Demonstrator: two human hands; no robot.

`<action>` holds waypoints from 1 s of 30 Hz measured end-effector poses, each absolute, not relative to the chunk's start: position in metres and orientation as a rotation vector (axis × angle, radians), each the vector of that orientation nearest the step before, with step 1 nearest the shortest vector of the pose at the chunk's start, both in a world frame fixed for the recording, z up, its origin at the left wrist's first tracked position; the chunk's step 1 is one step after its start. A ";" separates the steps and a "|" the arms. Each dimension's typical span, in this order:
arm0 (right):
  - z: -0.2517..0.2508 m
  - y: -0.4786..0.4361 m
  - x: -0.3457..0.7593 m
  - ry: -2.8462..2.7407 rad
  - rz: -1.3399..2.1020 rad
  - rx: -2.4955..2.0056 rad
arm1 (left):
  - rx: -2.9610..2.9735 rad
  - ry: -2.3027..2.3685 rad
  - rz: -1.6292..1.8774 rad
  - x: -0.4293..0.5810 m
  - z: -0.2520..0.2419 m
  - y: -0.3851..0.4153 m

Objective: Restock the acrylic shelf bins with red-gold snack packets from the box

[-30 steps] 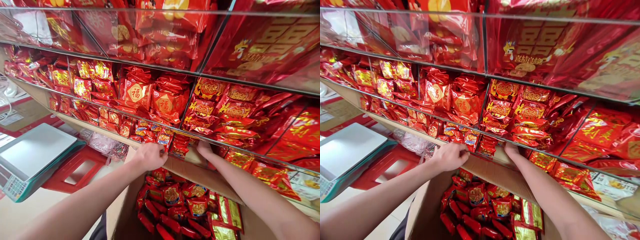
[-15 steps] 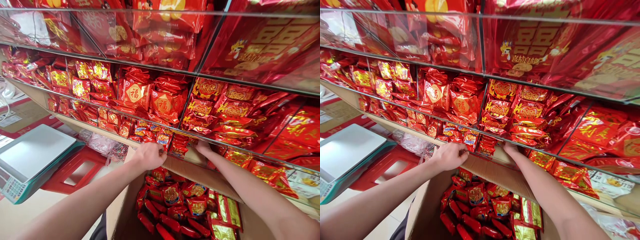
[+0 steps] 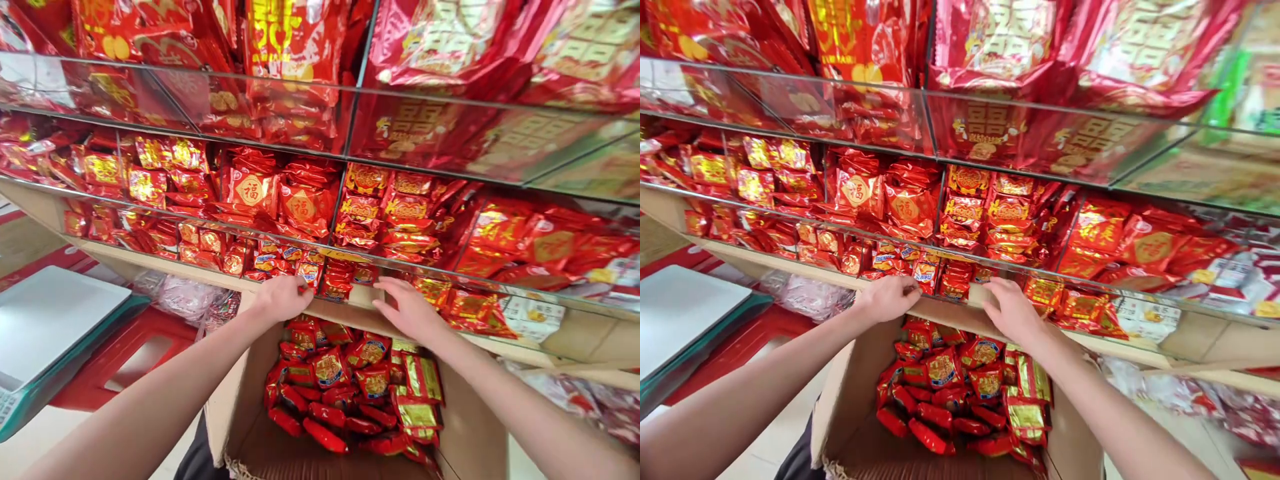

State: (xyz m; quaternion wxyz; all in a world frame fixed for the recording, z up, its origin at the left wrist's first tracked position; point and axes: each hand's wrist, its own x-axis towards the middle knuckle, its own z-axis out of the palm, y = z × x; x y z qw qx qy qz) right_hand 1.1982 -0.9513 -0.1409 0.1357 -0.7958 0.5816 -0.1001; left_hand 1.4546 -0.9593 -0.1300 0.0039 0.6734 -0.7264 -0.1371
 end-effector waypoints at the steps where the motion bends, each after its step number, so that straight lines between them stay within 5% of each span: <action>1: -0.137 -0.923 1.195 1.609 -0.500 -2.413 | 2.107 -2.278 -0.429 1.455 -0.130 -0.960; 3: -0.145 -0.870 1.189 1.452 -0.698 -2.533 | 2.100 -2.284 -0.432 1.454 -0.129 -0.960; 6: -0.186 -0.824 1.181 1.650 -0.527 -2.489 | 2.133 -2.305 -0.431 1.451 -0.124 -0.959; 13: -0.266 -0.842 1.174 2.485 -0.243 -1.731 | 2.033 -2.343 -0.329 1.449 -0.122 -0.952; 18: -0.261 -0.834 1.170 2.310 -0.440 -1.626 | 2.002 -2.283 -0.214 1.453 -0.116 -0.944; 22: -0.224 -0.806 1.172 1.885 -0.923 -1.229 | 1.438 -2.225 -0.144 1.444 -0.126 -0.911; 30: -0.176 -0.774 1.229 1.120 -1.431 -0.489 | 1.202 -1.428 -1.470 1.358 -0.162 -0.808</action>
